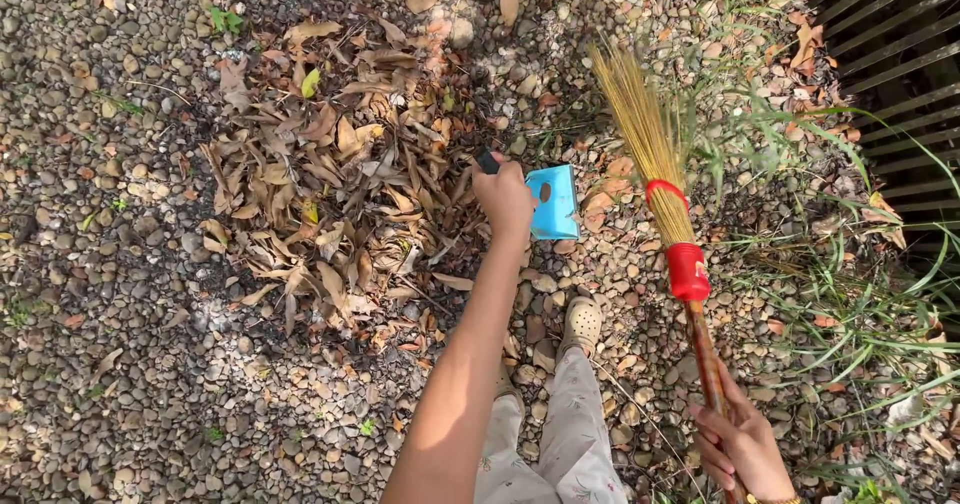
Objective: Gathering and sweeping dry leaves into a pile on a gravel surface using a broom and a dustpan.
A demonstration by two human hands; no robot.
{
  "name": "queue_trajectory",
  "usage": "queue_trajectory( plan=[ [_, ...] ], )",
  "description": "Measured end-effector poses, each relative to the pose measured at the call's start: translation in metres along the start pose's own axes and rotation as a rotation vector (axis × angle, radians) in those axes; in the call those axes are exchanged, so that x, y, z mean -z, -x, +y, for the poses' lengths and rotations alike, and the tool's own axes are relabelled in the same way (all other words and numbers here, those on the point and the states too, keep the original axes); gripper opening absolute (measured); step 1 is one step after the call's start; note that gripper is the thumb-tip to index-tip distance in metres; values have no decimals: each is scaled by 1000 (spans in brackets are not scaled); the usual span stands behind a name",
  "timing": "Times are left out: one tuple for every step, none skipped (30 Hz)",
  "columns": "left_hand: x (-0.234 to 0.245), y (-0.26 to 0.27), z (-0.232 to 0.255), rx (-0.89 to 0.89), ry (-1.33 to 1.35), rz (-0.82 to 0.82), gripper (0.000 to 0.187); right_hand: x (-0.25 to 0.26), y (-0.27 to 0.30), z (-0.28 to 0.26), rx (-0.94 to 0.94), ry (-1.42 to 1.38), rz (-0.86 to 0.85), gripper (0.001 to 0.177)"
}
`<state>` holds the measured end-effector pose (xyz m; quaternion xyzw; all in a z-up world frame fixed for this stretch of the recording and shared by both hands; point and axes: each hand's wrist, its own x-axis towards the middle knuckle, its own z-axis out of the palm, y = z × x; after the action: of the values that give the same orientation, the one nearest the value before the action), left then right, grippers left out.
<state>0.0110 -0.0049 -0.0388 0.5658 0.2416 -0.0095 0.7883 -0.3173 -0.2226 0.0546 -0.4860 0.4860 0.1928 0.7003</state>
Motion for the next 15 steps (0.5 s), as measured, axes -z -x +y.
queue_trajectory(
  plan=[
    [0, 2, 6, -1, 3, -1, 15, 12, -7, 5, 3, 1, 1, 82],
    [0, 4, 13, 49, 3, 22, 14, 24, -13, 10, -11, 37, 61, 83],
    [-1, 4, 20, 95, 3, 43, 14, 35, -22, 15, -21, 70, 119, 83],
    [0, 5, 20, 91, 5, 40, 14, 58, -45, 24, -16, 69, 118, 83],
    [4, 7, 19, 103, 4, 62, 17, 82, -65, 35, -21, 72, 125, 85],
    [7, 10, 18, 115, 3, 85, 19, 106, -86, 46, -26, 75, 132, 87],
    [9, 10, 18, 114, 3, 86, 19, 115, -105, 47, -26, 75, 131, 87],
    [10, 11, 18, 132, 19, 58, 21, 124, -124, 47, -41, 106, 143, 89],
    [13, 14, 17, 153, 35, 35, 23, 135, -142, 48, -61, 139, 157, 90],
    [16, 15, 12, 156, 34, 40, 23, 140, -158, 49, -65, 143, 156, 90],
    [18, 13, 9, 130, 49, 24, 22, 143, -178, 49, -82, 186, 195, 91],
    [19, 10, 5, 105, 63, 9, 22, 145, -198, 49, -99, 229, 234, 92],
    [23, 11, 3, 100, 65, 11, 22, 141, -204, 45, -96, 231, 230, 92],
    [27, 12, 1, 120, 49, 32, 21, 136, -210, 40, -102, 285, 242, 92],
    [31, 12, 0, 138, 31, 53, 20, 129, -216, 37, -108, 336, 252, 92]
  ],
)
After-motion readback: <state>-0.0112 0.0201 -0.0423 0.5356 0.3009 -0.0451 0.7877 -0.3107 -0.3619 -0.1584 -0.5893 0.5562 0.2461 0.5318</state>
